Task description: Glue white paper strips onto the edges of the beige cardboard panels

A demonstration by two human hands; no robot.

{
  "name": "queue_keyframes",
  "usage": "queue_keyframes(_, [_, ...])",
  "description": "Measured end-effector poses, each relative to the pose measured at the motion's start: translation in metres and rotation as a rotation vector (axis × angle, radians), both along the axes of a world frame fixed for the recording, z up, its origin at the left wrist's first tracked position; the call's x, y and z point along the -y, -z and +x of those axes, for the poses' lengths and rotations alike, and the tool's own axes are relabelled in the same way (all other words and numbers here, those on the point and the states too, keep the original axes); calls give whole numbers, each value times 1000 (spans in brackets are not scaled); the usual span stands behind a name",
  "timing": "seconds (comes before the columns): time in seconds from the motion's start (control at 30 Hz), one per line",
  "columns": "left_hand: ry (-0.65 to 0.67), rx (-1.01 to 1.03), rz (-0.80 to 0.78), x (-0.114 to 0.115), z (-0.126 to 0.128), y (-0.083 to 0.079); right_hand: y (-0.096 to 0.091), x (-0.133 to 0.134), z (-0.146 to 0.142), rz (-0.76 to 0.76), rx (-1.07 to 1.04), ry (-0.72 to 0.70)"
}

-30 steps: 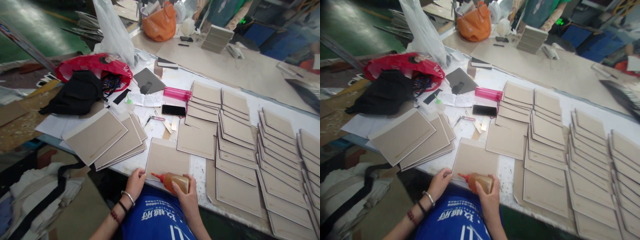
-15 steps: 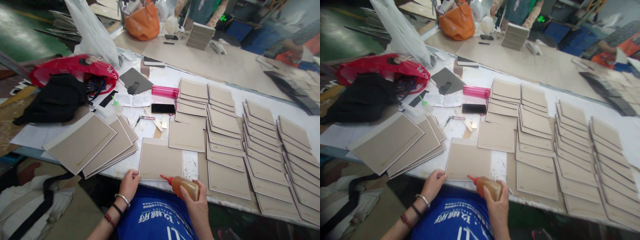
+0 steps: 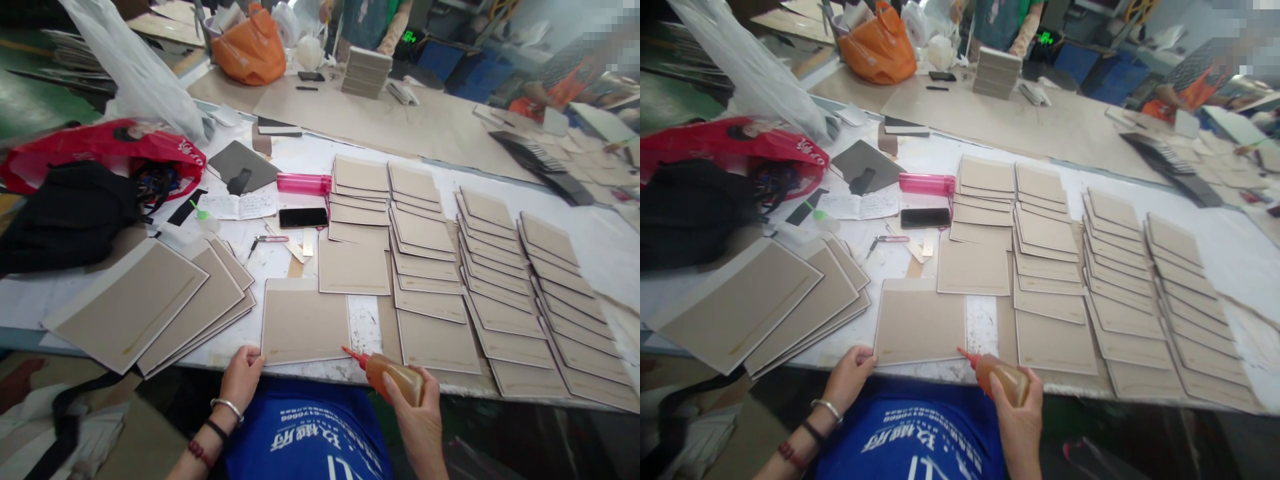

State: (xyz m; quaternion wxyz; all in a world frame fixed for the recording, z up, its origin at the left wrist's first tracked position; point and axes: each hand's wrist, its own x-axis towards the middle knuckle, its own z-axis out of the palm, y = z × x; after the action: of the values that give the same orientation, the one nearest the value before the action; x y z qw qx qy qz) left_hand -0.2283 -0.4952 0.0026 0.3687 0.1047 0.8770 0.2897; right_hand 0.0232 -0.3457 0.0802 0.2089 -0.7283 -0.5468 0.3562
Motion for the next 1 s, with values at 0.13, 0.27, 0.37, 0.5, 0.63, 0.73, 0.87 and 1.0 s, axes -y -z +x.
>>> queue_keyframes(0.13, [0,0,3,0,-1,1,0,1,2,10,-23,28])
queue_keyframes(0.27, [-4,4,8,0,-1,4,1,10,-15,-55,-90,35])
queue_keyframes(0.37, [11,20,35,1,-1,2,1,20,-38,-161,-255,39])
queue_keyframes(0.5, [74,45,102,3,-4,-7,-3,26,-65,-499,-622,108])
queue_keyframes(0.63, [132,-109,119,-6,-11,-19,-12,5,-72,-533,-776,213])
queue_keyframes(0.73, [190,-218,195,-31,-13,-25,-15,-32,-67,-418,-763,208])
queue_keyframes(0.87, [278,-266,332,-90,-14,-34,-12,-94,-65,-252,-726,183])
queue_keyframes(1.0, [321,-232,332,-165,-21,-43,-9,-147,-73,-196,-752,177])
